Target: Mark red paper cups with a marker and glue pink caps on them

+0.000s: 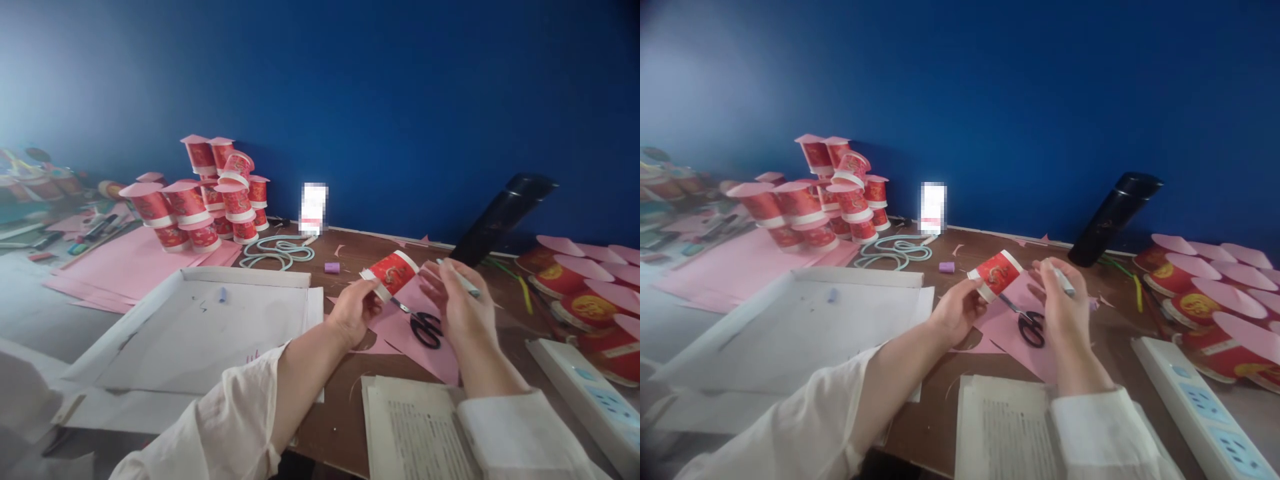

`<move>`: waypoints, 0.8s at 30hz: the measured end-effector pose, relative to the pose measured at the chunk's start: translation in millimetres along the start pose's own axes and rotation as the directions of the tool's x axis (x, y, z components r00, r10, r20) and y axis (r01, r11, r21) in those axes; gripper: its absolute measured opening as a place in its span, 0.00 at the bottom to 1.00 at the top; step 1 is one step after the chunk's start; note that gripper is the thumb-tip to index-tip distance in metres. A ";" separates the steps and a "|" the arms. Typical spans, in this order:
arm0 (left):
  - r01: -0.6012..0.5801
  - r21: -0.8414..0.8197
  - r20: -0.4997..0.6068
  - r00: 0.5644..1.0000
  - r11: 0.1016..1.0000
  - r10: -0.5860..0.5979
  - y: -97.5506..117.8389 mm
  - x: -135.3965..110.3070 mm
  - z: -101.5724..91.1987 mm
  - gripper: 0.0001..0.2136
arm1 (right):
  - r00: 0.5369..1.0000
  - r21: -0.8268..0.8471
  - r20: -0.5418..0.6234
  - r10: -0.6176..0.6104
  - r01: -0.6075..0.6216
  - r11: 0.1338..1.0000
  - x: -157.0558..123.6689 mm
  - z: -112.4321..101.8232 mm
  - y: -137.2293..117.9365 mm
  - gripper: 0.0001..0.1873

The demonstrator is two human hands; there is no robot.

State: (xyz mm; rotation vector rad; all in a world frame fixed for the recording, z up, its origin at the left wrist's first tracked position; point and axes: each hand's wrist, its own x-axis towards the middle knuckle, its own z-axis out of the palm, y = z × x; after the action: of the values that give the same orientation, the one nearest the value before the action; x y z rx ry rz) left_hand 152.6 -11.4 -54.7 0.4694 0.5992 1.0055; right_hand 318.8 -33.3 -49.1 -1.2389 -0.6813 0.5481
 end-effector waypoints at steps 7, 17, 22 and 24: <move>-0.114 0.326 0.167 0.984 0.939 0.062 -15.1 -10.1 1.1 0.14 | 0.948 0.258 0.231 0.218 -0.276 0.926 -11.5 16.6 -6.7 0.26; 0.106 -0.179 0.235 0.970 0.978 -0.062 -8.8 -10.1 9.1 0.13 | 0.920 0.101 0.356 0.163 -0.212 0.972 -19.5 19.7 8.7 0.27; 0.103 -0.248 0.067 0.994 0.963 -0.089 -0.9 -6.9 8.3 0.10 | 0.970 -0.150 0.131 -0.207 0.226 0.962 -29.2 19.3 2.9 0.24; 0.074 -0.262 0.022 0.997 0.962 -0.070 1.0 -4.7 7.1 0.09 | 0.913 -0.203 0.071 -0.401 0.407 0.891 -34.3 18.6 -5.6 0.21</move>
State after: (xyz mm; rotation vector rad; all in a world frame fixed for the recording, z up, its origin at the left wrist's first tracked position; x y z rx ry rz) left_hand 154.7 -15.7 -47.6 0.2170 0.4601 0.9951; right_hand 281.9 -46.7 -46.1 -1.2431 -1.0131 0.1460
